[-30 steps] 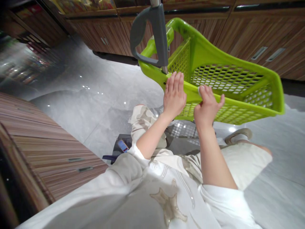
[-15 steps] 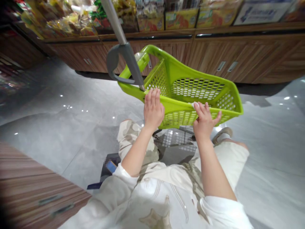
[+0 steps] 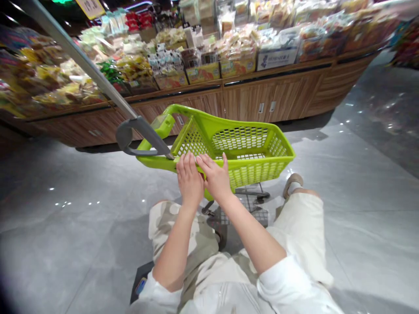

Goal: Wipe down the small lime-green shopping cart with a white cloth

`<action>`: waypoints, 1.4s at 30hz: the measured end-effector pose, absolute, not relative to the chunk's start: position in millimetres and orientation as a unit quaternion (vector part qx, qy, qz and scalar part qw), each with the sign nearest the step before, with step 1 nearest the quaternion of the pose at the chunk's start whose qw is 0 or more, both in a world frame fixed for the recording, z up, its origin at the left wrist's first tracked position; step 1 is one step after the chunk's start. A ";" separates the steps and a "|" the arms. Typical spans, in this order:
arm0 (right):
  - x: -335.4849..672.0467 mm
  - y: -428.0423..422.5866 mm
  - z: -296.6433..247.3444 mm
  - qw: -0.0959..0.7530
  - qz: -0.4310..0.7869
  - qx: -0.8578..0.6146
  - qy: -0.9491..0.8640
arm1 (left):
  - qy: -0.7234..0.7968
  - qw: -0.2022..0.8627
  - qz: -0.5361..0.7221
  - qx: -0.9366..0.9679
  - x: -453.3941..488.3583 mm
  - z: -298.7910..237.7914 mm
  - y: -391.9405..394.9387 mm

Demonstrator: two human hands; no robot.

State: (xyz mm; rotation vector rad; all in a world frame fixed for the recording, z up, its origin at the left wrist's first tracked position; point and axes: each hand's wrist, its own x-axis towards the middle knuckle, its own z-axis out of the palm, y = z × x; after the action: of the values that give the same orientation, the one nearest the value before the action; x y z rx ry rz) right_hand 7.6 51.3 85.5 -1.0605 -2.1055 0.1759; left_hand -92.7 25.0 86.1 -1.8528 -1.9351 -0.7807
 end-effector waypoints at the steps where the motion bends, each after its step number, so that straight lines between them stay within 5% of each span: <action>1: 14.9 51.7 82.6 0.374 0.060 -0.422 -0.824 | -0.682 0.174 -0.274 -0.655 -93.5 86.6 24.7; 12: 115.4 63.0 34.3 0.394 -0.019 -0.595 -0.701 | -0.665 0.177 -0.295 -0.663 -89.6 89.8 23.4; 21: 7.7 46.9 95.3 0.389 0.085 -0.419 -0.816 | -0.668 0.190 -0.284 -0.661 -87.1 92.4 23.2; 33: 132.5 69.0 32.9 0.377 -0.017 -0.576 -0.725 | -0.666 0.180 -0.284 -0.666 -92.3 89.8 23.8; 42: 11.5 47.7 84.8 0.422 0.087 -0.454 -0.780 | -0.670 0.185 -0.286 -0.660 -87.8 90.6 24.7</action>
State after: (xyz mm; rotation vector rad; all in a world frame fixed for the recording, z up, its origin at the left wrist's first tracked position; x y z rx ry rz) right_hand 11.5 47.7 84.8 -1.1366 -1.9521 0.2183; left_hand -87.8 24.7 90.6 -1.8591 -1.8866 -0.8069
